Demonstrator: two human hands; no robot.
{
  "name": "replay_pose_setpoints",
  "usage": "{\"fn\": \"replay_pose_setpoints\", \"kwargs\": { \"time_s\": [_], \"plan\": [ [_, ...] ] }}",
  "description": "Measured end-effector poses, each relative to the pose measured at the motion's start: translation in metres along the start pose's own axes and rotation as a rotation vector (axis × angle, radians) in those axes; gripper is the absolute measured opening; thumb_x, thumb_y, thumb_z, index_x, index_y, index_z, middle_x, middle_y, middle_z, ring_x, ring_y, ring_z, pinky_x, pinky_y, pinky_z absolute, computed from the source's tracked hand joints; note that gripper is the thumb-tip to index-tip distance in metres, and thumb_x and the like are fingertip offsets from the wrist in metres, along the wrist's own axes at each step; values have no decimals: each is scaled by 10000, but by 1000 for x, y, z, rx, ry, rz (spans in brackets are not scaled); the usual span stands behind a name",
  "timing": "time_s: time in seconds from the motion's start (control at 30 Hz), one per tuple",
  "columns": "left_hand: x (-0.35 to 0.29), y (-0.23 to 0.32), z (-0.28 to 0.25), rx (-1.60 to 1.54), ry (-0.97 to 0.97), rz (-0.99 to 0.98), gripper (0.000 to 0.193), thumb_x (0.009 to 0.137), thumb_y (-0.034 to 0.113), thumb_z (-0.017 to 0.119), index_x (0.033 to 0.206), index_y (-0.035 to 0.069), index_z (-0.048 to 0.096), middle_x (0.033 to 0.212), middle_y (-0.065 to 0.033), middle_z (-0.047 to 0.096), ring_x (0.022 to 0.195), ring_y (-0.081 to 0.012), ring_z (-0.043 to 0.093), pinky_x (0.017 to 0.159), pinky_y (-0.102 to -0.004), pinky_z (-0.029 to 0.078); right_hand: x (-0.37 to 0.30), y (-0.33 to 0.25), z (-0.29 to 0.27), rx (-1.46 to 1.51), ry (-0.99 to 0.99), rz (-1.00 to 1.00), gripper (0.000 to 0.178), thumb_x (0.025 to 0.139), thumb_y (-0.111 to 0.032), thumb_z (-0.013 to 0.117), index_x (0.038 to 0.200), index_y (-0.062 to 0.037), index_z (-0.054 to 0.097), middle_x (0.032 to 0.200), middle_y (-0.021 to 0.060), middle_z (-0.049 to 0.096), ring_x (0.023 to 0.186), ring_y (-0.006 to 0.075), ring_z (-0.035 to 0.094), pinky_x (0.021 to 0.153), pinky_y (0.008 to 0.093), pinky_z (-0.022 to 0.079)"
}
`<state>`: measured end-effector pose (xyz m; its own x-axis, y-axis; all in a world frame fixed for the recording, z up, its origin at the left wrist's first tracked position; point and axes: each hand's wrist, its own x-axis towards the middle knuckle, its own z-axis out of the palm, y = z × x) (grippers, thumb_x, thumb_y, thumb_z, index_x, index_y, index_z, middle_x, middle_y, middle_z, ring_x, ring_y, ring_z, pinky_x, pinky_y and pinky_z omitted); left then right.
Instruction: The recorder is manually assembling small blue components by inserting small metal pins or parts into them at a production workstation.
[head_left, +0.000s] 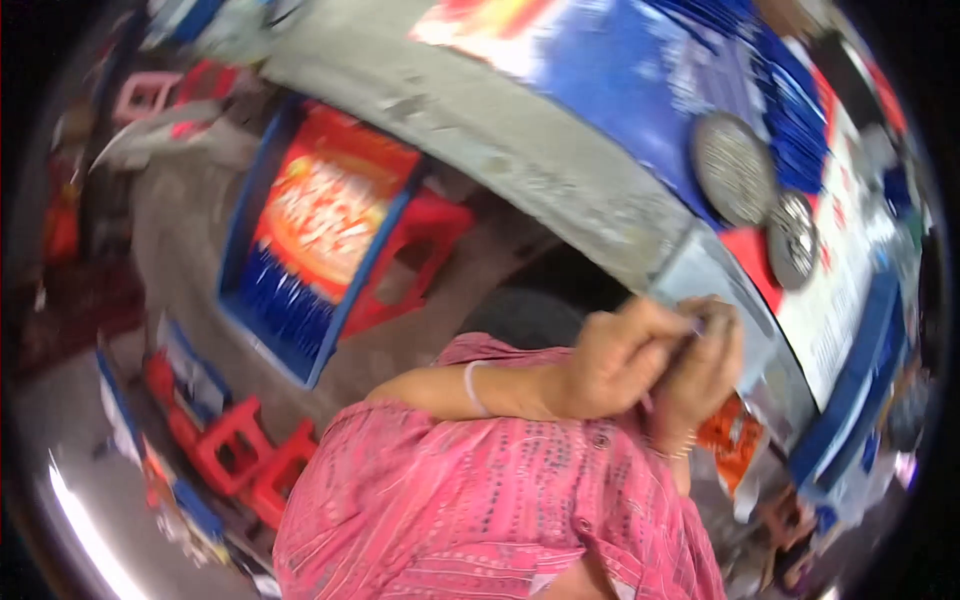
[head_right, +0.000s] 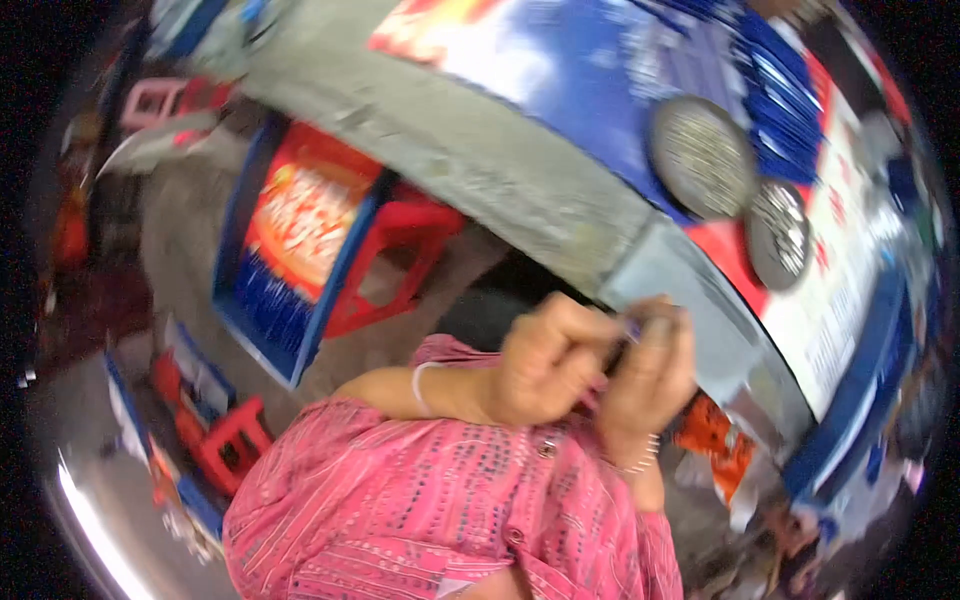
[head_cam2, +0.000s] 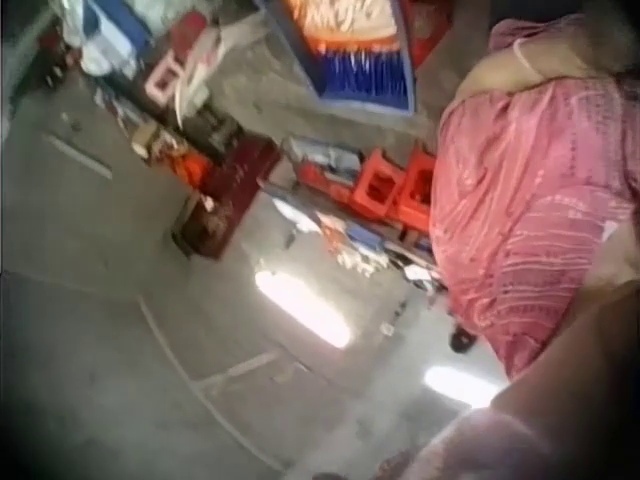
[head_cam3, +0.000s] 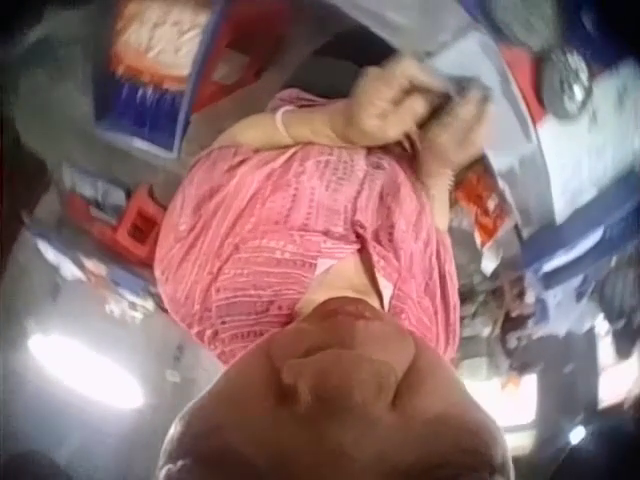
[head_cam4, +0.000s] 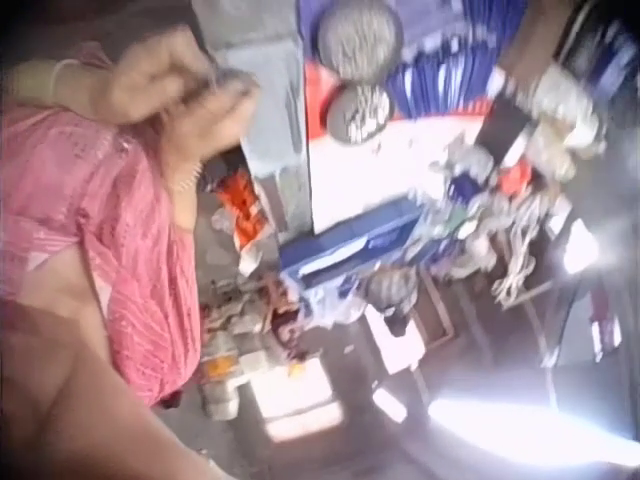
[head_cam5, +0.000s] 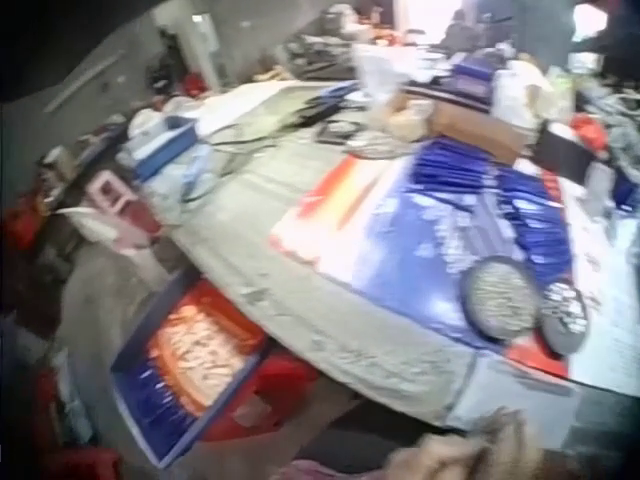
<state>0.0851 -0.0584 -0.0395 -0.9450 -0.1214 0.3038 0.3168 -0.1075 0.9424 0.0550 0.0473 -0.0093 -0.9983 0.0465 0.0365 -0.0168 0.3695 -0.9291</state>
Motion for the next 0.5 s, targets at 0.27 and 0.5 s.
{"fn": "replay_pose_setpoints", "kwargs": {
  "time_s": [0.27, 0.5],
  "plan": [
    [-56, -5, -150, 732, 321, -173, 191, 882, 103, 500, 1036, 8, 561, 882, -117, 579, 664, -161, 571, 617, -287, 467, -4, 5, -31, 149, -344, -164, 506, 986, -409, 307, 959, 46, 528, 890, 139, 556, 814, 228, 537, 782, 331, 423],
    [-173, 21, -302, 1345, 294, -303, 109, 837, 15, 544, 931, -28, 579, 831, -159, 566, 772, -296, 573, 682, -331, 453, 6, -9, -11, 71, -585, -308, 388, 932, -316, 432, 923, 57, 540, 921, 171, 556, 908, 282, 540, 833, 358, 414]
  ]
}}
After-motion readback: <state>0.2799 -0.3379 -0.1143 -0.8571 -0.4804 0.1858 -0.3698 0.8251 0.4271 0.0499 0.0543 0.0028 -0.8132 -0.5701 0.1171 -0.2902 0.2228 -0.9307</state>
